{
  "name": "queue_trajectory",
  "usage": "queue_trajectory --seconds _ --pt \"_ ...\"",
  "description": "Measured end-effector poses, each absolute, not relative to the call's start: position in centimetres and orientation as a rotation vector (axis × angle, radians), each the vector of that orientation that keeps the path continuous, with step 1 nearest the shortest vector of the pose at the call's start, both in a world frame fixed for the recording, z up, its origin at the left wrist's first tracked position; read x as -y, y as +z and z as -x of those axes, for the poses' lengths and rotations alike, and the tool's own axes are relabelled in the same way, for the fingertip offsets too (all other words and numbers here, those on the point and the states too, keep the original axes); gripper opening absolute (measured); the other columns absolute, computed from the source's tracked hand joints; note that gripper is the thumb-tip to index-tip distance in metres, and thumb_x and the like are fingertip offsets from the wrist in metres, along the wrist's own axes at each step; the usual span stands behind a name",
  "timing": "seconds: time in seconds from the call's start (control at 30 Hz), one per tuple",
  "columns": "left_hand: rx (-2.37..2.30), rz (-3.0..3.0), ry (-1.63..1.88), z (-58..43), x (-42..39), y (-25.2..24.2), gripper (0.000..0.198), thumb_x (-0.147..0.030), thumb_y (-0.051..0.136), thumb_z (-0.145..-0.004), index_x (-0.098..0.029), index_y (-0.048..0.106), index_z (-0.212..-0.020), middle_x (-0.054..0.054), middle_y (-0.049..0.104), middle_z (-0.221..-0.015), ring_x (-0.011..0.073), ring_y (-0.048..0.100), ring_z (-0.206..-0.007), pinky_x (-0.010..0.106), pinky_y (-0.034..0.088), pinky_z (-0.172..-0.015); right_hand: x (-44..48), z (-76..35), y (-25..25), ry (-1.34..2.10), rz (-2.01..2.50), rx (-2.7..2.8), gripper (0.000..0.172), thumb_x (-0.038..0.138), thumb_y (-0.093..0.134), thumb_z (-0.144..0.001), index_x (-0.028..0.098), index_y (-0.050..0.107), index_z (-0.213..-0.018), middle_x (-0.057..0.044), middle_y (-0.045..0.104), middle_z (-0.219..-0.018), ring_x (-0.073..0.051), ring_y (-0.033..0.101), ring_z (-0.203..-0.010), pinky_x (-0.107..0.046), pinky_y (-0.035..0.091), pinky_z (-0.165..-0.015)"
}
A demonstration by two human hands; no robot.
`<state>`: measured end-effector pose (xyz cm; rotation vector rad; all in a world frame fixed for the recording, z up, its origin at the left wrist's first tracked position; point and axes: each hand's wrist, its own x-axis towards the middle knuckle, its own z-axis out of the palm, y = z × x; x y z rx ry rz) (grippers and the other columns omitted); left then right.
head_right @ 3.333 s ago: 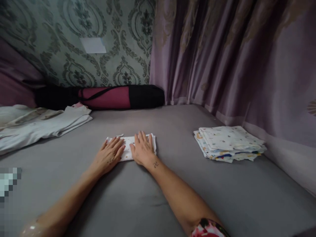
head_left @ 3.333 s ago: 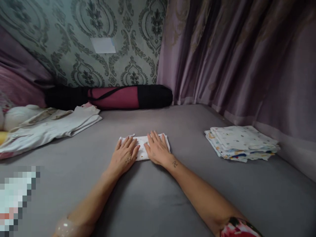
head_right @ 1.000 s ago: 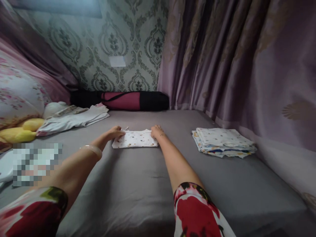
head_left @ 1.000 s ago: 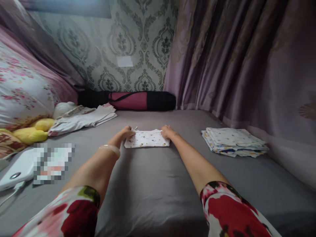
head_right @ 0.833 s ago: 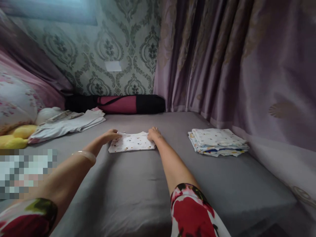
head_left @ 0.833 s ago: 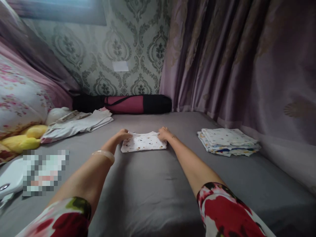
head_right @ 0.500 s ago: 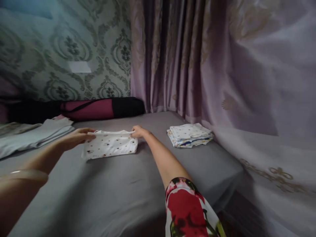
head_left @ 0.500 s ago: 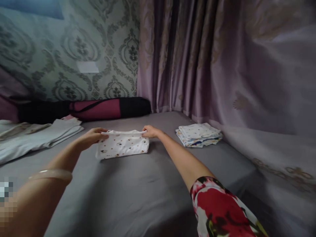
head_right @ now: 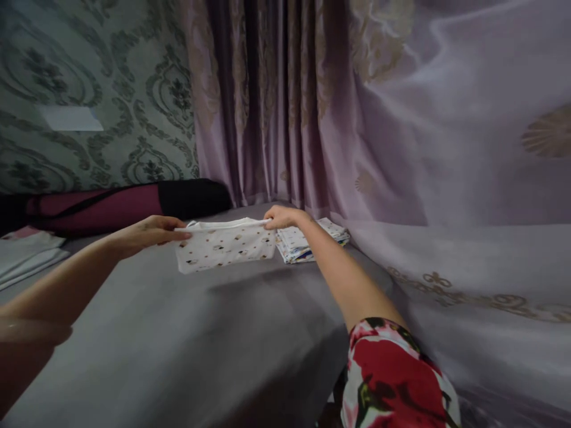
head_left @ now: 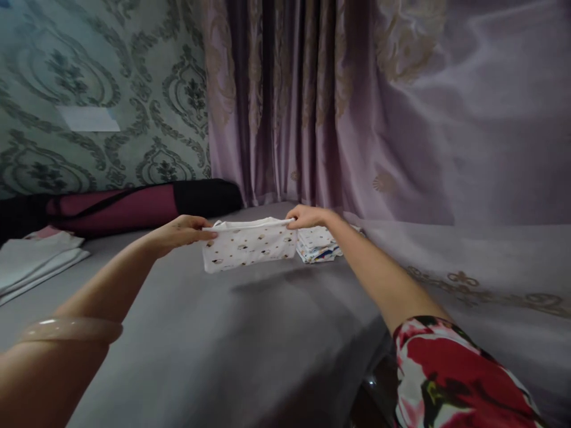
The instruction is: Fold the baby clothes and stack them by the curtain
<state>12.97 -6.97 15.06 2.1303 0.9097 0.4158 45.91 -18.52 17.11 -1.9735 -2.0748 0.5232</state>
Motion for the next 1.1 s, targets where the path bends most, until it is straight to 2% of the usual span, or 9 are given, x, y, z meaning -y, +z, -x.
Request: queue_trajectory --seconds 0.13,0.27,0.43,0.6,0.77,0.93,1.03,1.1 --pt "-0.842 -2.072 0.426 -17.8 8.4 16.4 0.026 -0.042 0.068 -0.071 -0.019 0.066 -0.084 -0.003 0.050 -0.051 0.0097 0.043 -0.046 0.022 0.029 -0.045 21.4 -50.0 19.3 0.492 2.044 1.886 0.020 0.019 0.062 -0.069 0.015 0.073 -0.086 0.003 0.061 -0.066 -0.010 0.052 -0.063 -0.020 0.036 -0.058" --pt "-0.831 -1.905 0.506 -22.8 10.0 17.3 0.021 -0.029 0.067 -0.074 -0.018 0.060 -0.090 0.001 0.060 -0.067 0.0118 0.057 -0.053 0.022 0.038 -0.044 23.2 -53.9 20.4 0.362 2.119 1.698 0.018 0.020 0.069 -0.068 0.016 0.074 -0.085 0.003 0.062 -0.067 -0.011 0.054 -0.066 -0.021 0.039 -0.061" --pt "-0.782 -1.676 0.544 -28.4 12.0 17.2 0.024 -0.020 0.065 -0.081 -0.017 0.053 -0.102 0.003 0.061 -0.074 0.0196 0.070 -0.068 0.027 0.052 -0.054 25.0 -57.9 20.3 0.199 2.335 1.380 0.006 0.017 0.074 -0.069 0.017 0.073 -0.075 0.003 0.054 -0.058 -0.012 0.054 -0.062 -0.023 0.043 -0.062" --pt "-0.721 -1.523 0.578 -32.9 12.6 15.6 0.028 -0.016 0.063 -0.084 -0.015 0.049 -0.109 0.003 0.062 -0.072 0.0189 0.071 -0.070 0.033 0.058 -0.068 26.0 -60.2 19.1 0.316 2.259 0.974 0.005 0.014 0.073 -0.074 0.016 0.068 -0.073 -0.001 0.058 -0.054 -0.014 0.058 -0.055 -0.025 0.047 -0.053" --pt "-0.623 -1.489 0.734 -36.0 11.6 13.8 0.022 -0.015 0.065 -0.080 -0.012 0.057 -0.100 0.003 0.063 -0.079 0.0142 0.068 -0.068 0.034 0.058 -0.075 24.8 -60.9 18.6 0.584 2.242 0.723 0.004 0.012 0.068 -0.078 0.012 0.065 -0.080 -0.009 0.068 -0.064 -0.018 0.065 -0.053 -0.025 0.048 -0.046" --pt "-0.536 -1.784 0.996 -38.3 10.4 12.5 0.018 -0.018 0.058 -0.080 -0.013 0.065 -0.095 0.004 0.067 -0.082 0.0172 0.066 -0.085 0.032 0.054 -0.083 23.4 -61.9 17.3 0.438 2.017 0.695 0.010 0.010 0.063 -0.081 0.013 0.064 -0.091 -0.005 0.068 -0.074 -0.013 0.063 -0.059 -0.023 0.050 -0.055" --pt "-0.427 -1.995 1.179 -39.3 10.8 11.4 0.025 -0.014 0.051 -0.081 -0.015 0.067 -0.100 0.006 0.070 -0.101 0.0200 0.064 -0.101 0.035 0.049 -0.094 22.9 -63.2 16.0 0.316 1.869 0.744 0.016 0.018 0.058 -0.086 0.015 0.063 -0.101 -0.005 0.067 -0.085 -0.011 0.063 -0.067 -0.024 0.052 -0.065" --pt "-0.362 -2.106 1.227 -39.8 11.7 10.0 0.032 -0.009 0.048 -0.080 -0.017 0.068 -0.103 0.008 0.066 -0.120 0.0212 0.059 -0.114 0.037 0.044 -0.102 22.8 -64.2 14.7 0.274 1.836 0.746 0.024 0.028 0.048 -0.093 0.013 0.062 -0.106 -0.008 0.067 -0.091 -0.012 0.064 -0.070 -0.024 0.052 -0.066"
